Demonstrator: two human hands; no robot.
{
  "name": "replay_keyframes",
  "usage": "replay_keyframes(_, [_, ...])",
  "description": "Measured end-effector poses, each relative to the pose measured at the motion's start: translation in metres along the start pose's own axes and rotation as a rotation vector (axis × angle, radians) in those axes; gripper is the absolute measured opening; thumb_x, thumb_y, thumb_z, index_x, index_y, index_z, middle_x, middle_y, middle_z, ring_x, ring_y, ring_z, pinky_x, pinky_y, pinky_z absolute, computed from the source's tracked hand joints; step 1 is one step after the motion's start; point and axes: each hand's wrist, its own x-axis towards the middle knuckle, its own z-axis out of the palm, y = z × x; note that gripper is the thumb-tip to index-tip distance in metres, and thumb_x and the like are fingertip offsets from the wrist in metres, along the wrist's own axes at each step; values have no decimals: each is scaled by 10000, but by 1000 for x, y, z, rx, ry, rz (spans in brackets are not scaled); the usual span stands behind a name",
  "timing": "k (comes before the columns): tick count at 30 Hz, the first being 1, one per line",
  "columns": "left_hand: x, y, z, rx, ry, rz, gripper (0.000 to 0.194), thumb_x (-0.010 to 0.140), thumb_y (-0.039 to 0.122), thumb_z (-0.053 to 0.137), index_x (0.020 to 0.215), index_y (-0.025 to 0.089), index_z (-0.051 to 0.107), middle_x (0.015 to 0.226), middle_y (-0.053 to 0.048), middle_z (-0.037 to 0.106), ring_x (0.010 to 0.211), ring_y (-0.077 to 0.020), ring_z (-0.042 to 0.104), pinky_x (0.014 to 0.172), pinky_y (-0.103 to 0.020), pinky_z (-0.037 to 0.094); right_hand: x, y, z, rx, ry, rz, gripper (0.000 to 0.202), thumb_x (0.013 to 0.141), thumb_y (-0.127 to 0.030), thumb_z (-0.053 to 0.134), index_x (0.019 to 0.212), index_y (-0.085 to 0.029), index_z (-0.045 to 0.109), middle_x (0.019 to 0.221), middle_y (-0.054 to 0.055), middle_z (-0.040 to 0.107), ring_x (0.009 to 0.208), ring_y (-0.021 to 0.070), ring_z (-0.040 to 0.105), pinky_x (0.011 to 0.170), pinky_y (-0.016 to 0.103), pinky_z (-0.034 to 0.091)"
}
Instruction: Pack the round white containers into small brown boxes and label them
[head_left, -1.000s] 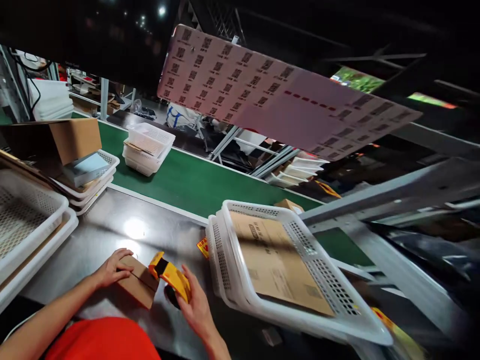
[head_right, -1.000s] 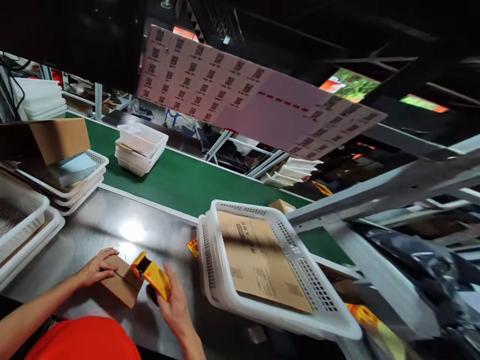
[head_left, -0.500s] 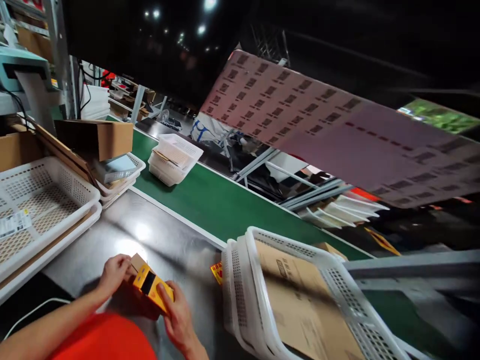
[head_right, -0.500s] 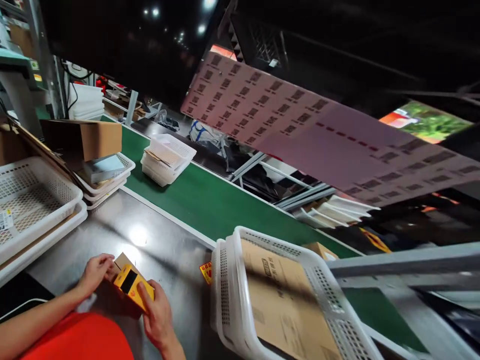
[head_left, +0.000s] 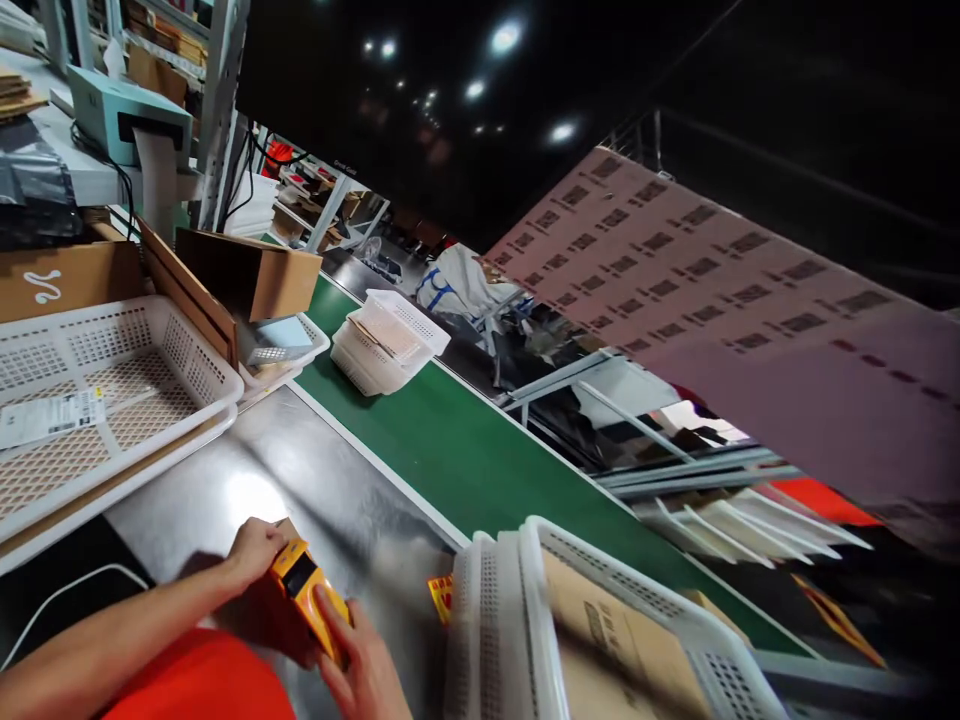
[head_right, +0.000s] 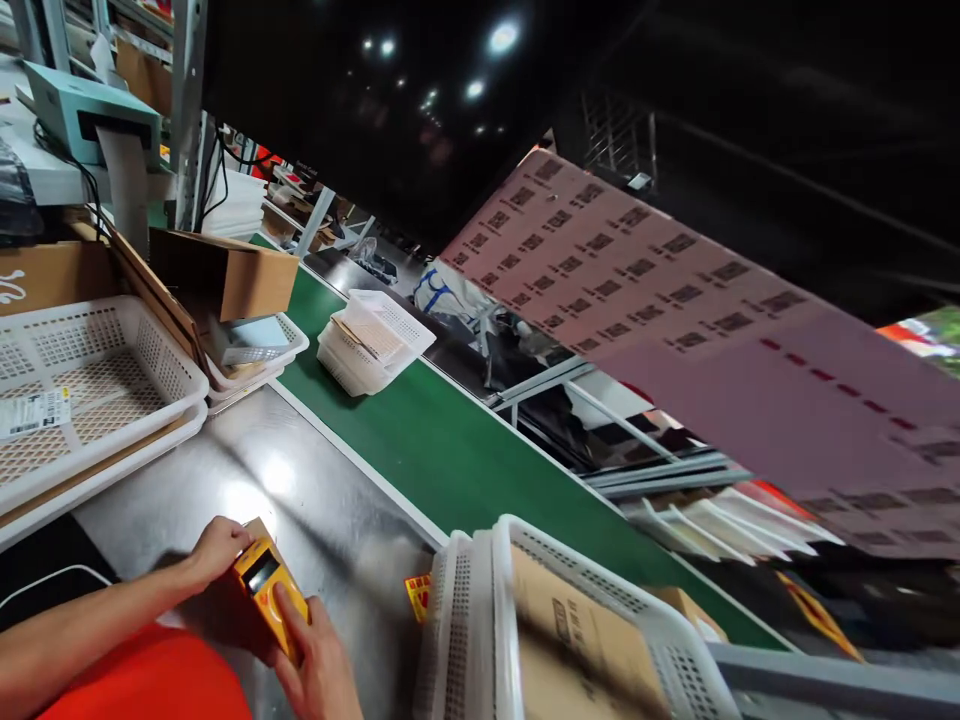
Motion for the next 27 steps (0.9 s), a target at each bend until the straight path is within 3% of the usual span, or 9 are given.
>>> replay_keyframes(4, [37,9,-31,26,41,-59,348,1038,410,577,821,153,668,713,14,675,621,-127,641,626,-273,507,6,-6,-9,-52,-86,84,755,882,-236,598,1609,-389,464,1219,114,665,1014,297,717,924,419,597])
replay_keyframes(7, [57,3,-47,76,42,-132,362,1026,488,634,897,152,675,755,21,684,621,-115,633,645,-284,553,18,-11,-5,-180,-157,176,805,836,-225,624,1611,-372,464,1217,111,674,973,295,724,889,397,584])
replay_keyframes(10, [64,-14,-45,135,36,-154,366,1041,493,606,915,155,674,779,20,691,643,-118,644,657,-287,558,30,-21,-3,-259,-168,187,800,821,-198,607,1601,-330,488,1192,125,684,946,301,723,862,390,570])
replay_keyframes(13, [62,-37,-34,236,31,-116,374,1051,431,546,814,169,666,765,-2,711,687,-148,674,682,-287,523,35,-26,-5,-254,-173,184,784,816,-227,624,1582,-348,508,1183,115,687,939,298,717,855,384,565])
replay_keyframes(15, [58,-50,-27,321,20,-52,370,1032,387,524,768,185,685,826,-35,760,830,-187,721,766,-284,508,36,-27,-7,-232,-173,194,791,819,-242,628,1585,-382,493,1199,103,680,948,291,713,864,380,560])
replay_keyframes(18, [55,-61,-26,434,-7,49,288,1001,338,522,918,203,762,1090,-80,805,1130,-232,712,939,-270,478,37,-28,-8,-209,-194,213,794,815,-249,622,1588,-375,495,1227,112,667,966,302,714,879,395,555])
replay_keyframes(20, [56,-61,-32,503,-28,86,267,972,292,532,1031,191,772,1210,-123,782,1213,-264,692,1001,-293,466,38,-30,-8,-205,-204,213,775,823,-255,609,1585,-351,508,1236,121,663,977,305,714,881,393,552])
replay_keyframes(24, [64,-44,-42,613,-80,106,192,874,222,605,928,172,782,1156,-157,793,1171,-318,719,1016,-348,479,40,-38,-14,-234,-194,210,764,817,-244,611,1568,-355,527,1213,103,678,969,281,710,865,363,541])
replay_keyframes(27, [69,-23,-31,646,-72,82,316,963,301,497,961,163,781,1114,-171,811,1164,-314,722,999,-360,497,42,-48,-24,-255,-201,215,758,816,-269,634,1560,-372,532,1211,98,689,945,276,714,837,354,535])
